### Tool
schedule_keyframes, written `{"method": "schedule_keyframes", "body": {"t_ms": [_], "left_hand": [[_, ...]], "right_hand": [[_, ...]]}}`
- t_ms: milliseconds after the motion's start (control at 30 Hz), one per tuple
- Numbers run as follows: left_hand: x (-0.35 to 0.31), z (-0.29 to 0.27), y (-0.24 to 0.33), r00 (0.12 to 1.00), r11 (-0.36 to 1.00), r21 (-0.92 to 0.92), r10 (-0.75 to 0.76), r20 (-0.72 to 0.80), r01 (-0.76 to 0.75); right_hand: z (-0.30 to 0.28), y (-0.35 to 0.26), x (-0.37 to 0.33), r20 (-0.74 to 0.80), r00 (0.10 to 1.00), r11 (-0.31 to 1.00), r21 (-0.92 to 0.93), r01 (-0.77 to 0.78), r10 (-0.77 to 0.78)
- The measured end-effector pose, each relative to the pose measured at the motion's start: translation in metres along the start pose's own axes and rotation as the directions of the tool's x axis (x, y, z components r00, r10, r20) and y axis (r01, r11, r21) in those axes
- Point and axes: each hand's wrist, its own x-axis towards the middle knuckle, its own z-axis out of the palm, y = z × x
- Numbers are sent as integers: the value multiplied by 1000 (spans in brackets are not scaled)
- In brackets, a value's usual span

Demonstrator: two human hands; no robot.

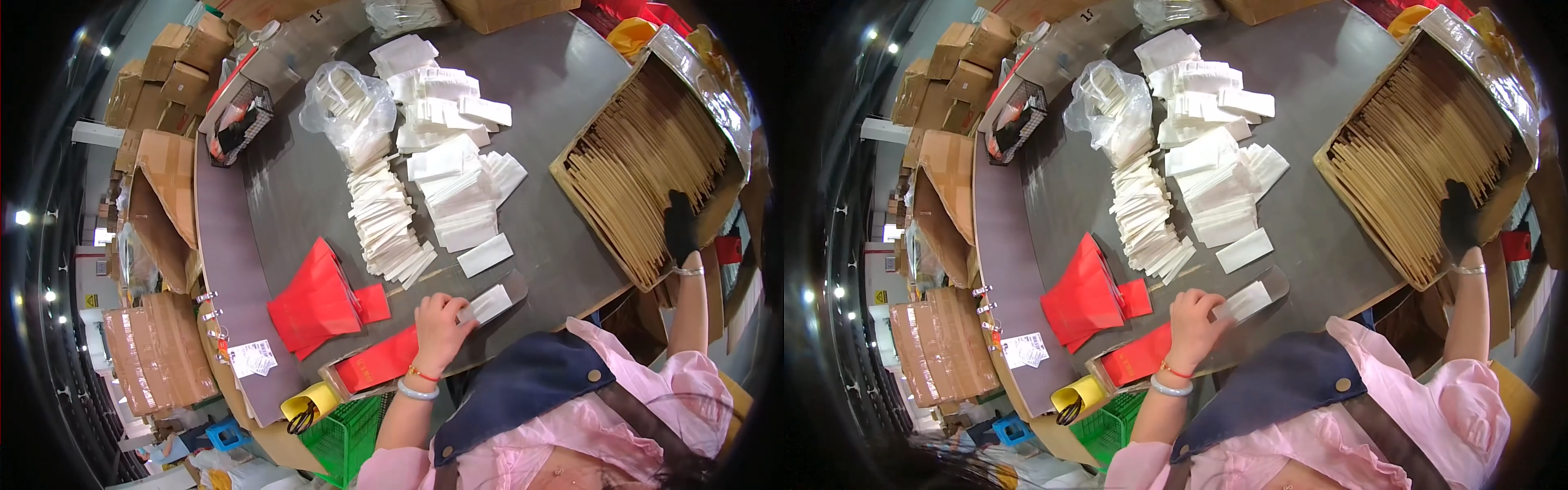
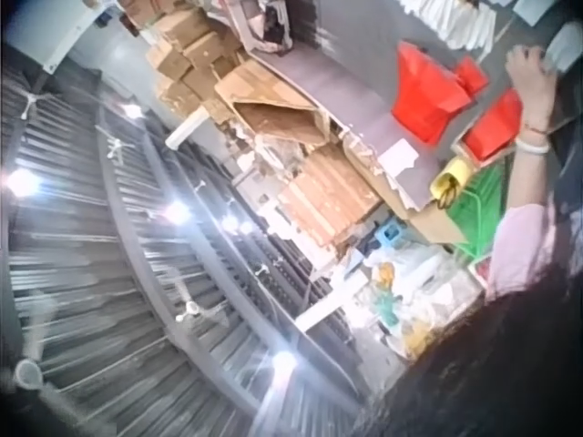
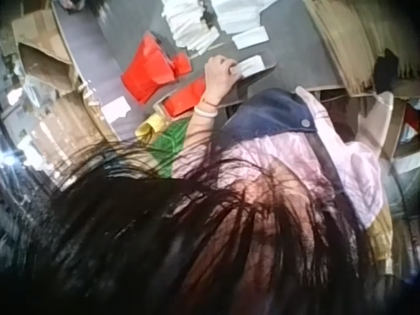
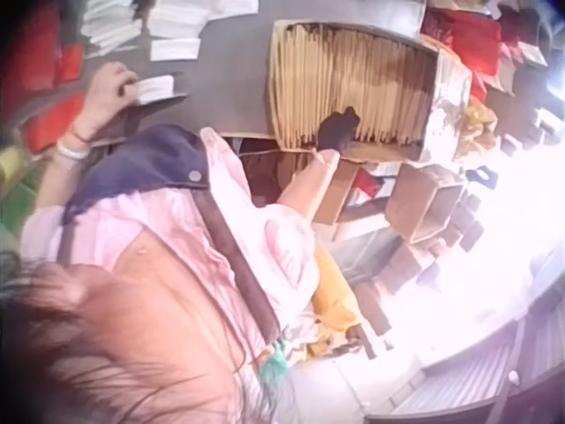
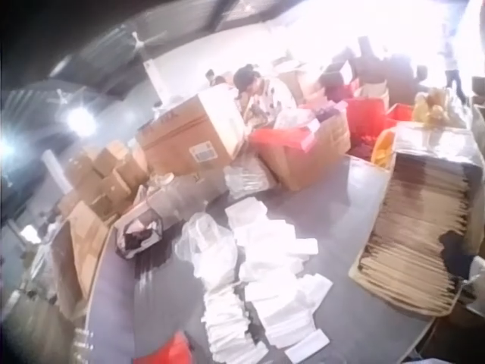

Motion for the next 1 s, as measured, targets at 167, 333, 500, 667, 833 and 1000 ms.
{"method": "schedule_keyframes", "body": {"t_ms": [167,333,500,667,833,1000], "left_hand": [[-35,-12,-2,971,986,-59,-167,-172,159],[-52,-18,-8,988,990,81,-102,-120,112],[-47,2,-3,990,996,8,-90,-110,92],[-35,5,2,985,996,38,-79,-152,86],[-22,15,4,989,999,3,-51,-140,52],[-13,-4,5,992,989,110,92,88,-102]], "right_hand": [[-60,-129,-13,-35,983,800,576,167,-180],[-36,-233,-30,226,688,623,669,406,-690],[2,-275,-45,289,578,612,612,501,-763],[34,-260,-41,179,792,613,736,287,-584],[18,-337,-79,223,735,217,970,-106,-640],[-37,-331,-39,47,612,508,610,608,-789]]}}
